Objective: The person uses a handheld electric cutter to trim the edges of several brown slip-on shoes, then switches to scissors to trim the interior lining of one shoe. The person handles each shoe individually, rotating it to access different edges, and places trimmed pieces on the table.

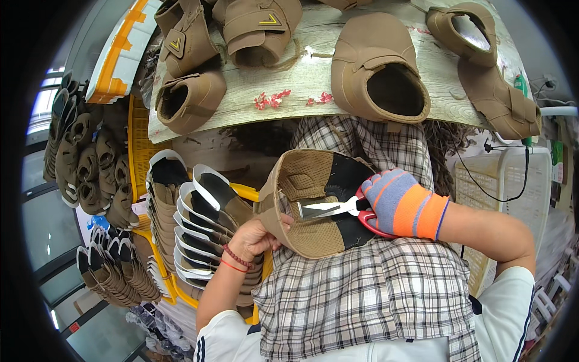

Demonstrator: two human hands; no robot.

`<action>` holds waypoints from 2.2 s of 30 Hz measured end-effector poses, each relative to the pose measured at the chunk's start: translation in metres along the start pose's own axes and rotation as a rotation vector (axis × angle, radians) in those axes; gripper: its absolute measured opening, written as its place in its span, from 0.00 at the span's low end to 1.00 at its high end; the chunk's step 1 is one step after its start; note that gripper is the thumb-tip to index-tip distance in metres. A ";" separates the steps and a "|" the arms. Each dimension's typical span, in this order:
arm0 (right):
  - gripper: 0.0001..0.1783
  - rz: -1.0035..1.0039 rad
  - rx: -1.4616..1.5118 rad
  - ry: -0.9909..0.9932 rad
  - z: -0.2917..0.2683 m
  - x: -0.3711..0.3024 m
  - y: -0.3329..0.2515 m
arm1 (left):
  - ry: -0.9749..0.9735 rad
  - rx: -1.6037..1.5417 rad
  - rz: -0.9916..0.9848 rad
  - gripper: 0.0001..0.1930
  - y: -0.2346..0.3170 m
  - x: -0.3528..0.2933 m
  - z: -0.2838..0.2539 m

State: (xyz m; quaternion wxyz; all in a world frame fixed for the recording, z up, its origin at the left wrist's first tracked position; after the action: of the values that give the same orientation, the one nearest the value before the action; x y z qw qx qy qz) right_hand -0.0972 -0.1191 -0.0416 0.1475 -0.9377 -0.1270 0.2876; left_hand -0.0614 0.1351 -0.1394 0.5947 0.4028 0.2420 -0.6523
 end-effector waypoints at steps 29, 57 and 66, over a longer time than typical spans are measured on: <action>0.42 0.025 0.034 -0.022 -0.017 0.006 0.005 | 0.162 0.022 0.149 0.12 -0.012 0.009 -0.009; 0.27 0.007 0.193 0.051 -0.026 0.014 0.009 | 0.152 0.042 0.224 0.12 -0.008 0.004 0.003; 0.25 -0.137 -0.050 -0.097 -0.002 -0.007 -0.006 | 0.146 -0.018 0.236 0.13 -0.009 0.008 -0.014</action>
State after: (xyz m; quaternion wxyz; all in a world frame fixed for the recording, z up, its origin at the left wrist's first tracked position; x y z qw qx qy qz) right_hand -0.1022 -0.1162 -0.0348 0.1368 -0.9153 -0.2050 0.3187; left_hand -0.0667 0.1430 -0.1549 0.6517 0.4698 0.2413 -0.5444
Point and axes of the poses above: each hand's wrist, its own x-axis towards the middle knuckle, its own z-axis out of the palm, y = z × x, the point moved 8 cm from there along x, towards the middle knuckle, and after that the axes turned 1 degree about -z, right-handed, at the moved point
